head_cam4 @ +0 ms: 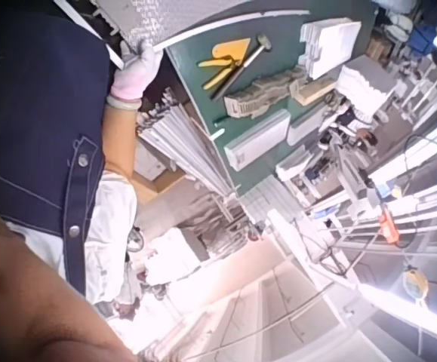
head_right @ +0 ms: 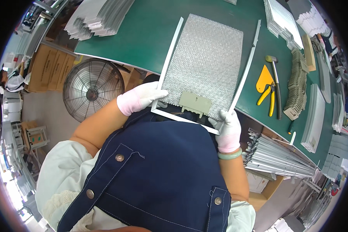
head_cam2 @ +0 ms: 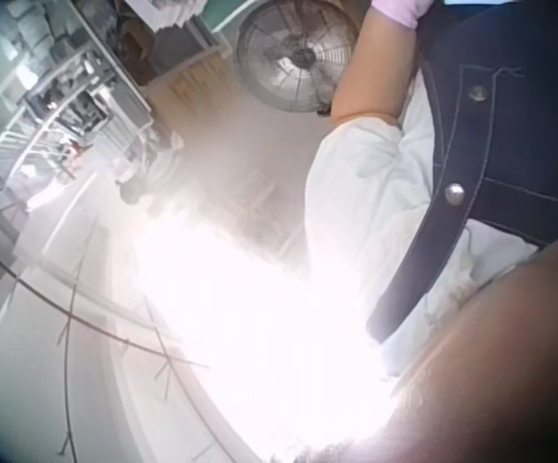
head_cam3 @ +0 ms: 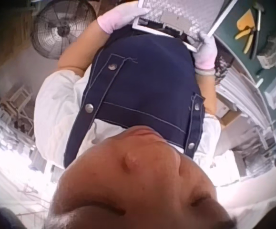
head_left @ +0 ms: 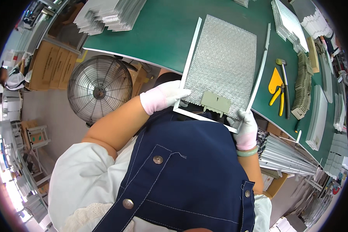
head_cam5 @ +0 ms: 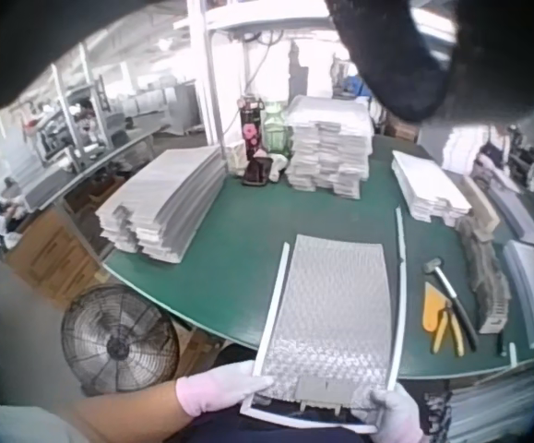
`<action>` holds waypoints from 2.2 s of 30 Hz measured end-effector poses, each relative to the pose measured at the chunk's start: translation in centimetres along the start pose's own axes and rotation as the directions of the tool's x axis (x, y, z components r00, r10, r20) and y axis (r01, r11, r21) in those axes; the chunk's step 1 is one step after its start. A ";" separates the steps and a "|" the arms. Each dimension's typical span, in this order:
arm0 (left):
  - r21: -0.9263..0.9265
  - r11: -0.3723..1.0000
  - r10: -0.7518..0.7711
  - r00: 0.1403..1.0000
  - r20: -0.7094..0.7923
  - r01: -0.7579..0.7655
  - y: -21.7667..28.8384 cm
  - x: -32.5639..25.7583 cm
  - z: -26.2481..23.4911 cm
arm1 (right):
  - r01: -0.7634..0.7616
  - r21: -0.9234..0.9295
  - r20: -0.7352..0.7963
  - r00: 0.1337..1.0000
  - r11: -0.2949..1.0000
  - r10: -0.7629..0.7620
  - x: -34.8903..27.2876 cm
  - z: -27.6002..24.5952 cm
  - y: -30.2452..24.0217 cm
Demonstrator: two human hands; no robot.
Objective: The person assembles an air filter by placing a mesh sheet on a table, positioning a plastic frame piece, and inserting two metal side rails. They then use a hammer and a handheld riveting tool to secure the frame to the mesh, completing one unit.
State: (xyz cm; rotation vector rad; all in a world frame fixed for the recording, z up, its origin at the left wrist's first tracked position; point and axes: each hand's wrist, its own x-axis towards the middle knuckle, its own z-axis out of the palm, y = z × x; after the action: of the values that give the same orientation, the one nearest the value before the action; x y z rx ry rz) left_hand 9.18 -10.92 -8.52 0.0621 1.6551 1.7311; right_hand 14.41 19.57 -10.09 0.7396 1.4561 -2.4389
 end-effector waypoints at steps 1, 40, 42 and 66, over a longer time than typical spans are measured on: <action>-0.033 0.999 0.018 1.000 0.024 -0.018 0.0 -0.2 -0.2 | -0.017 0.000 -0.032 0.999 1.000 0.017 -0.3 0.5 0.3; -0.192 0.981 -0.081 0.896 -0.436 -0.005 -1.3 -3.5 1.3 | -0.149 -0.089 0.053 0.987 0.985 0.154 -1.6 2.9 -0.2; 0.100 0.991 -0.038 0.888 -0.458 0.094 -1.4 -3.5 0.7 | -0.154 -0.142 0.057 0.985 0.978 0.164 -1.7 2.7 -0.2; -0.202 0.959 0.079 0.871 -0.484 -0.199 -2.6 -1.8 1.1 | -0.182 -0.273 0.215 0.945 0.944 0.245 -1.0 1.0 0.7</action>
State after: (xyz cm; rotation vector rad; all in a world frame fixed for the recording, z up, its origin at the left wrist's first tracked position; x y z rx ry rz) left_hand 12.21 -11.20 -9.87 -0.3996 1.7868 2.1784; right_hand 15.29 18.29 -9.76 0.4914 1.4628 -2.0506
